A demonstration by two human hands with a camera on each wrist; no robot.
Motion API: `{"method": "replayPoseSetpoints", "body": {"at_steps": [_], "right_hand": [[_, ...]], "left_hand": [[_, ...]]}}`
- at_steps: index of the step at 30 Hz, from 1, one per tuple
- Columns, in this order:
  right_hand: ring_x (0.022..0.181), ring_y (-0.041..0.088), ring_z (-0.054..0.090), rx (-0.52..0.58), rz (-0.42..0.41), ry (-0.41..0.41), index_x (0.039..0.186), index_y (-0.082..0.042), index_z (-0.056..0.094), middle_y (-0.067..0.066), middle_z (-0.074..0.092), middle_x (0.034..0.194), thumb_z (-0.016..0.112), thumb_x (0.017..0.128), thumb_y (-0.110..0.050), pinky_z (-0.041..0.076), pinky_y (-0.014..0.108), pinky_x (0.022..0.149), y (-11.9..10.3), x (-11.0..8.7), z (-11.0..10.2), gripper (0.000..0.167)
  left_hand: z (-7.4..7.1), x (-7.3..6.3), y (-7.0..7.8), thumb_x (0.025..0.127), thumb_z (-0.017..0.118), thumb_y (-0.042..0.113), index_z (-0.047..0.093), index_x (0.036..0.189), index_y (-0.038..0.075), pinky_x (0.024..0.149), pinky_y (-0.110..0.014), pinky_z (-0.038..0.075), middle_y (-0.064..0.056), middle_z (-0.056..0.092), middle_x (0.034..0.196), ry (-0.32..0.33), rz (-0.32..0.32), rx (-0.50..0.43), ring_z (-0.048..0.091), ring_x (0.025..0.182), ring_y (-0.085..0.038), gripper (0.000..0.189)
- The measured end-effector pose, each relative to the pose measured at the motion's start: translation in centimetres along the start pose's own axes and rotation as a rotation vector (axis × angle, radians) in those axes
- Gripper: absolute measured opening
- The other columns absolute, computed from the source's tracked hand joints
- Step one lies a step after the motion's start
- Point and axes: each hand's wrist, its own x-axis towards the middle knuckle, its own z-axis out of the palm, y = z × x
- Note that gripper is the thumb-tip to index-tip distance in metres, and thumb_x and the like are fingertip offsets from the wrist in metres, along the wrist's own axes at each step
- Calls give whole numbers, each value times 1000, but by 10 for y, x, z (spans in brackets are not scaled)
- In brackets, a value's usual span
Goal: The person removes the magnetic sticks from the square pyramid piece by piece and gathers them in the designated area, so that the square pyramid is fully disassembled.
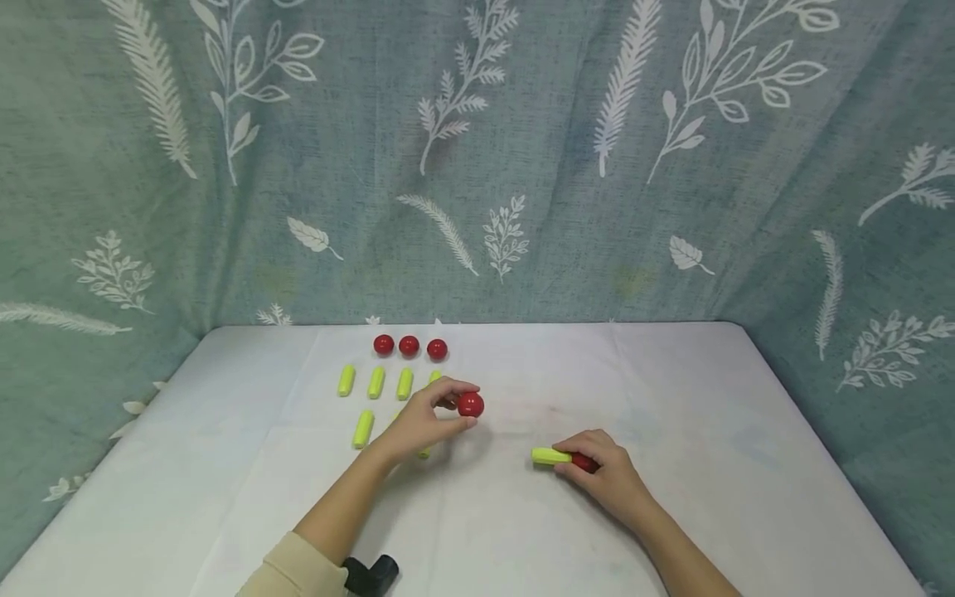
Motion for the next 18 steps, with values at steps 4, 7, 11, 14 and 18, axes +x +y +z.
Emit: {"method": "replayPoseSetpoints", "body": {"at_steps": [4,7,11,14,18], "right_hand": [[92,9,57,-1,-18,-6,99,-15,72,-8,67,96,80,73,-16,50,21,76,1,-1,1,27],[92,10,58,2,-19,-8,99,-14,72,-8,68,96,81,72,-14,51,21,75,2,-2,3,28],[91,10,59,4,-15,-14,99,-12,72,-7,68,96,81,71,-13,52,22,74,1,-2,3,29],[91,9,59,0,-6,-16,99,-12,72,-7,68,96,81,71,-12,52,22,74,0,-1,2,30],[91,8,59,9,9,-18,99,-12,72,-7,67,96,81,72,-13,52,22,75,0,1,0,29]], "left_hand": [[-21,3,-9,83,73,20,58,124,11,94,-49,45,-3,61,115,30,-19,19,57,100,-21,45],[-39,3,-16,84,72,21,56,127,10,94,-48,46,-6,61,116,63,-70,40,57,102,-23,48],[-63,5,-27,85,71,19,52,130,8,93,-44,47,-12,59,119,124,-133,64,56,105,-27,50],[-82,9,-38,87,69,21,51,132,8,92,-42,47,-15,56,123,161,-171,96,55,108,-30,51],[-106,14,-54,89,67,24,48,135,9,93,-44,47,-18,55,125,199,-214,149,54,110,-32,52]]}}
